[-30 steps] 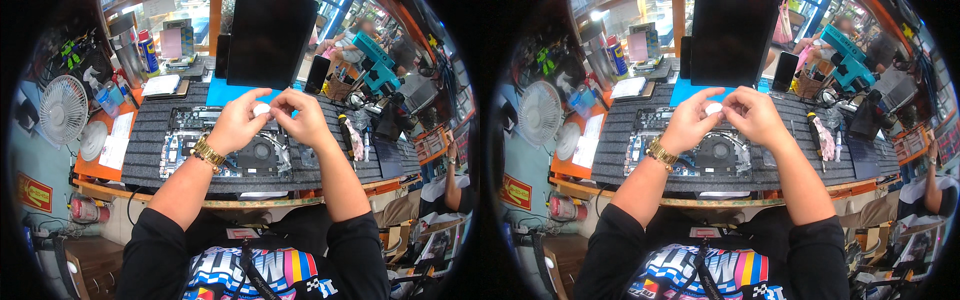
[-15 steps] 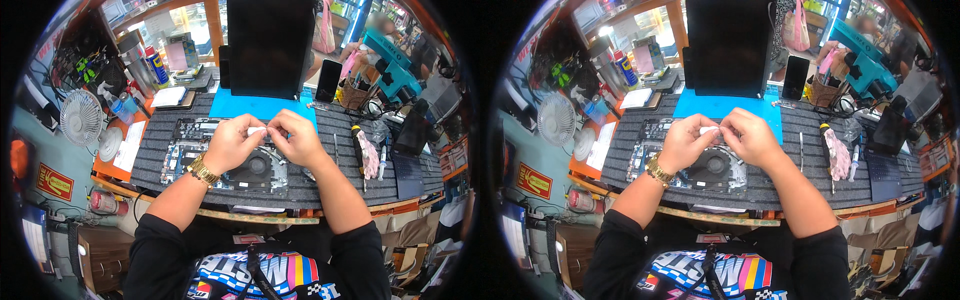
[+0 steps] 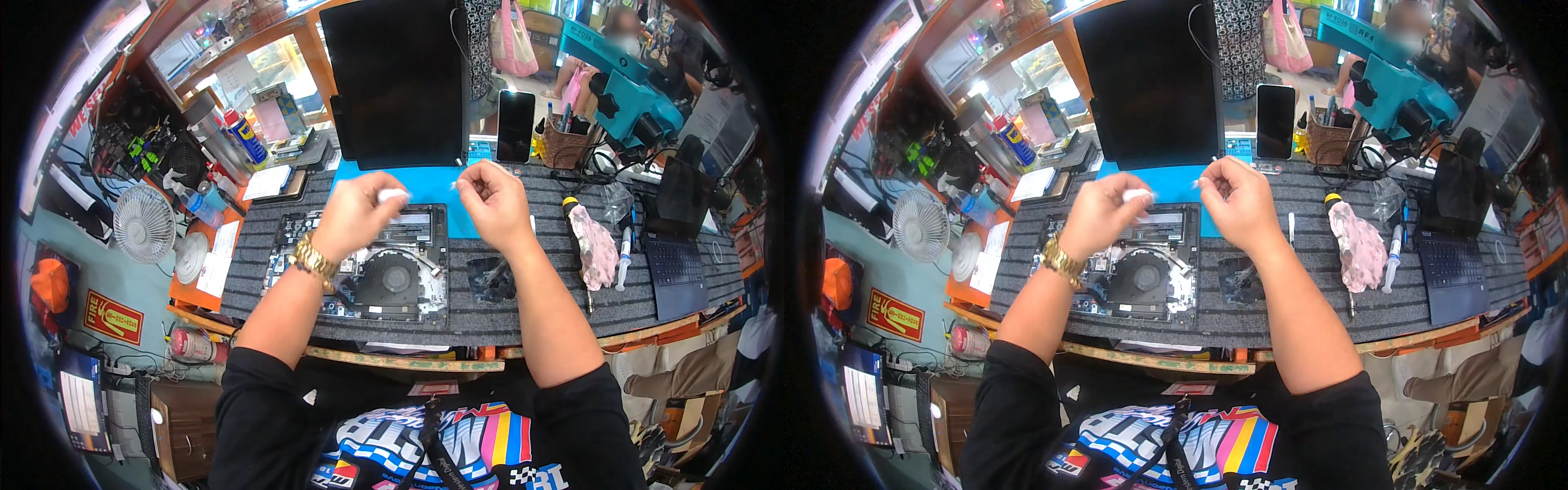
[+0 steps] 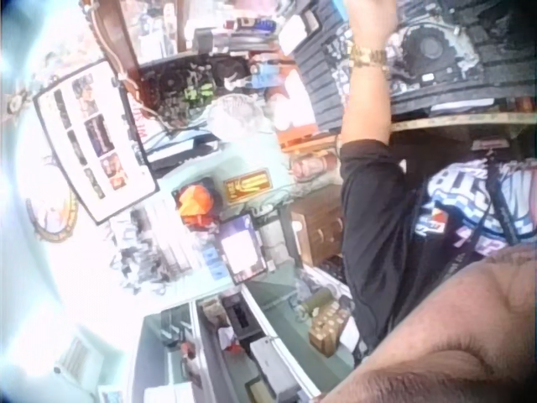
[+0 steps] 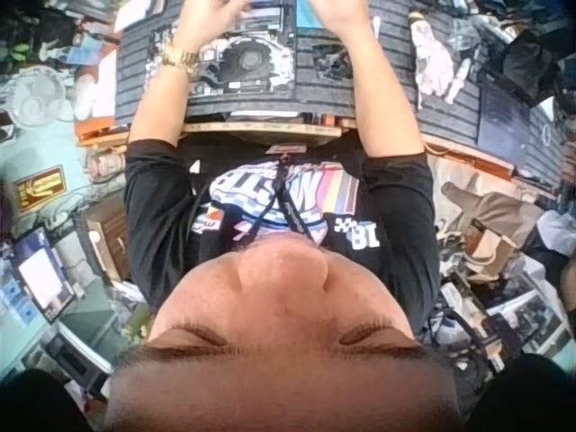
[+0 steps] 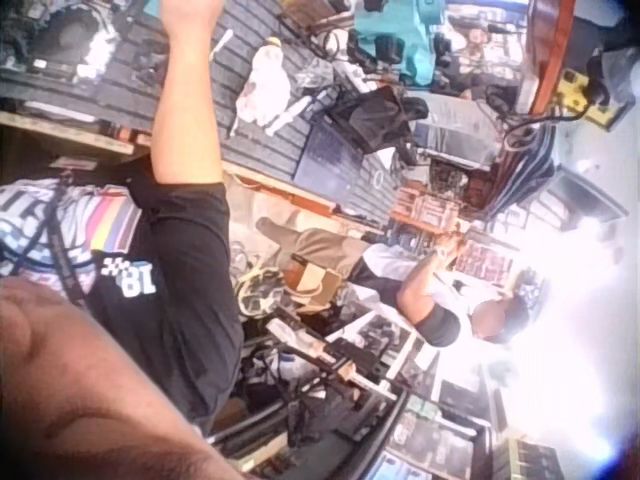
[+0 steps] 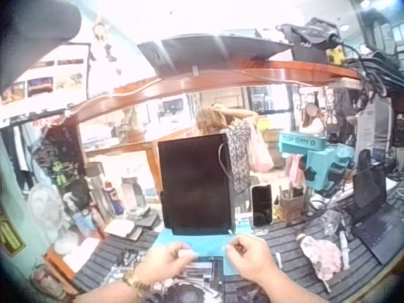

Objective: The person uses tweezers and a prying tool to manipulate internal components and wires of an open laptop, then reaches into a drawer to retrieve a small container before applying a substance from a syringe to a part.

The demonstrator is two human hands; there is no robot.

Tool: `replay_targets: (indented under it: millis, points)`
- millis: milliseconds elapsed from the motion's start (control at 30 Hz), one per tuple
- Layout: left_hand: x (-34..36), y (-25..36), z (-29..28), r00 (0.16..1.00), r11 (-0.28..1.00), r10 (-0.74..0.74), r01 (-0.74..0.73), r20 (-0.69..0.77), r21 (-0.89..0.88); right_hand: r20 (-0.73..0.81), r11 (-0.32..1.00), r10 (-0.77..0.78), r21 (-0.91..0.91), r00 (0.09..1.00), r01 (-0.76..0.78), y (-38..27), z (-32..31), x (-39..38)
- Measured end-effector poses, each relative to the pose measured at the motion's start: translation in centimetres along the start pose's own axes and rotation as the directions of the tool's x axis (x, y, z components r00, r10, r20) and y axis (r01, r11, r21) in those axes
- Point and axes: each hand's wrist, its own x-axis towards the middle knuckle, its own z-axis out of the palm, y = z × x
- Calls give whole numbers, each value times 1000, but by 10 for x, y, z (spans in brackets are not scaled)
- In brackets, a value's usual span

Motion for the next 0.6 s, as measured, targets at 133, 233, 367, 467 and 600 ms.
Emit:
replay_targets:
  millis: [133, 233, 367, 467, 600]
  points:
    - [36, -47, -29, 976, 887, 191, -127, -103, 444, 9, 995, 83, 59, 996, -84, 9, -7, 1]
    - [59, -83, -41, 974, 858, 171, -74, -148, 509, 18, 997, 74, 29, 997, -74, 10, -7, 2]
    - [64, -98, -39, 991, 953, -5, 44, -132, 299, 23, 998, 20, -66, 1000, -18, 17, -8, 2]
    - [49, -89, -44, 962, 871, 137, -3, -237, 491, 39, 996, 13, -88, 999, -10, 14, -8, 1]
    - [20, -45, -35, 926, 972, 155, -80, -344, 223, 82, 999, 4, -36, 997, -1, 14, -2, -1]
